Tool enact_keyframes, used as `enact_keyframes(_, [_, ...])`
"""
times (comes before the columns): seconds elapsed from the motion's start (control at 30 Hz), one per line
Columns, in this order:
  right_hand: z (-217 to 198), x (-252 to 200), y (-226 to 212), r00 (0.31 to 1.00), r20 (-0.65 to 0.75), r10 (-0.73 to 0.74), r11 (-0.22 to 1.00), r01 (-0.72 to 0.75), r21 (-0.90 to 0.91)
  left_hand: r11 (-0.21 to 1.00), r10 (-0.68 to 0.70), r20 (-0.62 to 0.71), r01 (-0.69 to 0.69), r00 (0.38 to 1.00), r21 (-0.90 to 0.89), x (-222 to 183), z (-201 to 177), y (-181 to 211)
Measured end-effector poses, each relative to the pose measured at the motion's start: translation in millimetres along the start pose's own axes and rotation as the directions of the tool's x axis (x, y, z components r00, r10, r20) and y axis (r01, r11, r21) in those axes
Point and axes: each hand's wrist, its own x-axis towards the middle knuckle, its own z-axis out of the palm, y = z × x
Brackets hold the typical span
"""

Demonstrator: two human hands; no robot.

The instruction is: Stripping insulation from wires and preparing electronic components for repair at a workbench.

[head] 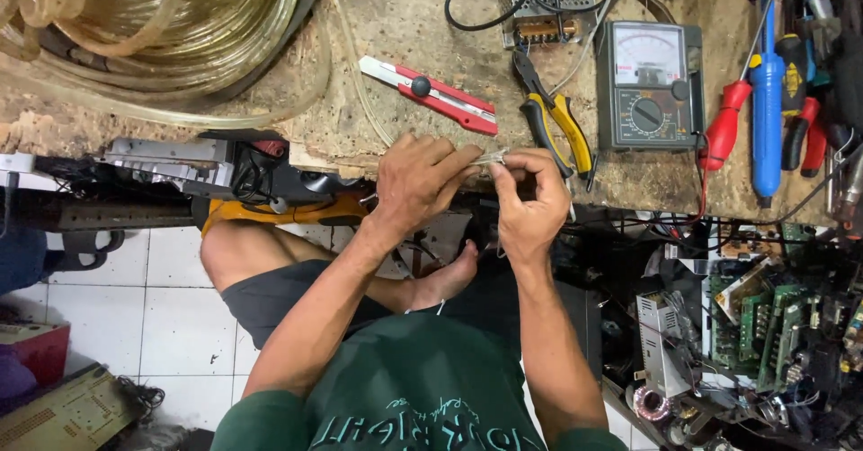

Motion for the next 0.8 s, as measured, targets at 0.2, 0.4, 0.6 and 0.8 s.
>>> enact_keyframes(0.2, [-1, 5, -8, 0.998, 0.017, -0.057, 0.997, 0.056, 0.059, 0.998, 0.008, -0.021, -0.01, 1.0, -0.065, -2, 1, -2])
enact_keyframes(0.4, [1, 6, -14, 0.981, -0.009, -0.195, 0.98, 0.194, -0.033, 0.995, -0.018, -0.064, 0.011, 0.998, -0.104, -5, 5, -3])
enact_keyframes(0.6, [8, 3, -2, 0.957, -0.073, -0.281, 0.96, 0.279, -0.033, 0.999, -0.017, -0.031, 0.015, 0.999, -0.035, -2, 6, 0])
enact_keyframes(0.8, [6, -2, -3, 0.978, -0.076, -0.196, 0.98, 0.198, 0.03, 0.997, -0.013, -0.038, 0.01, 0.999, -0.08, -2, 3, 0])
